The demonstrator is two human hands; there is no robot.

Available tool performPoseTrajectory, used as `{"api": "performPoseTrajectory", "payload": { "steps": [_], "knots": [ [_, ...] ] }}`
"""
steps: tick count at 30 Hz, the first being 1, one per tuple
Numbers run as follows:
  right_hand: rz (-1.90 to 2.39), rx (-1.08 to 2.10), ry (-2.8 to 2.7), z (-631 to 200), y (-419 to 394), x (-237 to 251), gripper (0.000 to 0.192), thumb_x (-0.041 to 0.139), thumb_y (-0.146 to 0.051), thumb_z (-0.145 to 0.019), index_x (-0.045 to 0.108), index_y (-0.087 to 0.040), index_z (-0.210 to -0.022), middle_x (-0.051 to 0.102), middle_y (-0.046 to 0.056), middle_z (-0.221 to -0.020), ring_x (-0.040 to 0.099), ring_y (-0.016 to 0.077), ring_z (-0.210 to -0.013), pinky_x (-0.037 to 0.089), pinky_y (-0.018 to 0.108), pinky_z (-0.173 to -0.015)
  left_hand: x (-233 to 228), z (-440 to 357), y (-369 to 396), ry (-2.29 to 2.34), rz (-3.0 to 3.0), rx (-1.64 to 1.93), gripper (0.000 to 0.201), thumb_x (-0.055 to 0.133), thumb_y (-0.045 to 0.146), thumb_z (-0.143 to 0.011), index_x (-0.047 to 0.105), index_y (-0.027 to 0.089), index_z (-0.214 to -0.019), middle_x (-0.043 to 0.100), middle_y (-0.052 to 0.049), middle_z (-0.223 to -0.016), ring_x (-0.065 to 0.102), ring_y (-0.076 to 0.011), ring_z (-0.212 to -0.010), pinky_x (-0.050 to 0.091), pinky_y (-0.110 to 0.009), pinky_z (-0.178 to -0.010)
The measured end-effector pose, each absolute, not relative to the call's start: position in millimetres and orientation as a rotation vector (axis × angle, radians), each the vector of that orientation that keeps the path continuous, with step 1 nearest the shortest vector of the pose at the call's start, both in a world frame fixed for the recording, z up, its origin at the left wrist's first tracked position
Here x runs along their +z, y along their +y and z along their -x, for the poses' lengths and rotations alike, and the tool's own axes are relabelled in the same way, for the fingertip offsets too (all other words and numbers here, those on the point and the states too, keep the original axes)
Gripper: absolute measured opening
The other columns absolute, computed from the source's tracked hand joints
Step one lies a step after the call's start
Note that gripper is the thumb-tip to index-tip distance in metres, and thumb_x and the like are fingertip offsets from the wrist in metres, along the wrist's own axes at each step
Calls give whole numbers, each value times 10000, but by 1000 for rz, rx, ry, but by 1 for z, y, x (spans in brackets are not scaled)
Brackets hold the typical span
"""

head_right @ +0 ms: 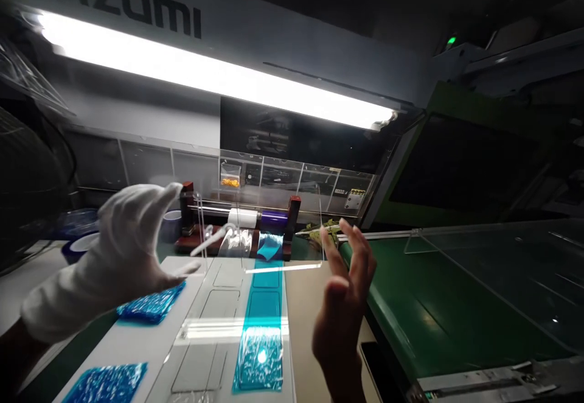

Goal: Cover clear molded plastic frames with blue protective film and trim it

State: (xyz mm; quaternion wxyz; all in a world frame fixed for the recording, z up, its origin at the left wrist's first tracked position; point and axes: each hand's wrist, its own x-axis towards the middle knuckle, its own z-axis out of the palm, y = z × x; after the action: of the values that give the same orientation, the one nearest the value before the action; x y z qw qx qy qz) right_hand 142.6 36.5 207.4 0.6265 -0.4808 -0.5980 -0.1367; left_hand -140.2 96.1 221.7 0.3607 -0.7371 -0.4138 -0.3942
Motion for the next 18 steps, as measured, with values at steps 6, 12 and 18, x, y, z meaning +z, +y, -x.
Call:
{"api": "performPoseTrajectory", "payload": {
  "steps": [6, 12, 18],
  "knots": [
    [1361, -320, -1631, -157, -14, 106, 749, 41, -598, -897, 656, -240, -1130, 463, 98, -1347, 362, 388, -1263, 224, 651, -1033, 145, 155, 57, -1182, 2227, -832, 1096, 669, 458, -583, 107, 143, -1470, 427, -198, -1310, 443, -426, -1174, 414, -582, -950],
    [1520, -282, -1846, -173, -48, 81, 722, 7, -627, -868, 557, -353, -1247, 478, 67, -1334, 379, 404, -1259, 208, 661, -1031, 112, 158, 23, -1369, 2329, -739, 968, 629, 505, -575, 304, 192, -1431, 491, -146, -1302, 534, -400, -1081, 497, -464, -728],
    [1482, -315, -1998, -176, -41, 130, 694, 378, -655, -831, 348, -285, -1417, 456, 106, -1368, 388, 414, -1267, 195, 654, -1060, 125, 156, 22, -1325, 2471, -718, 894, 653, 452, -619, 352, 149, -1404, 504, -149, -1279, 509, -359, -1136, 451, -487, -918]
  ]
}}
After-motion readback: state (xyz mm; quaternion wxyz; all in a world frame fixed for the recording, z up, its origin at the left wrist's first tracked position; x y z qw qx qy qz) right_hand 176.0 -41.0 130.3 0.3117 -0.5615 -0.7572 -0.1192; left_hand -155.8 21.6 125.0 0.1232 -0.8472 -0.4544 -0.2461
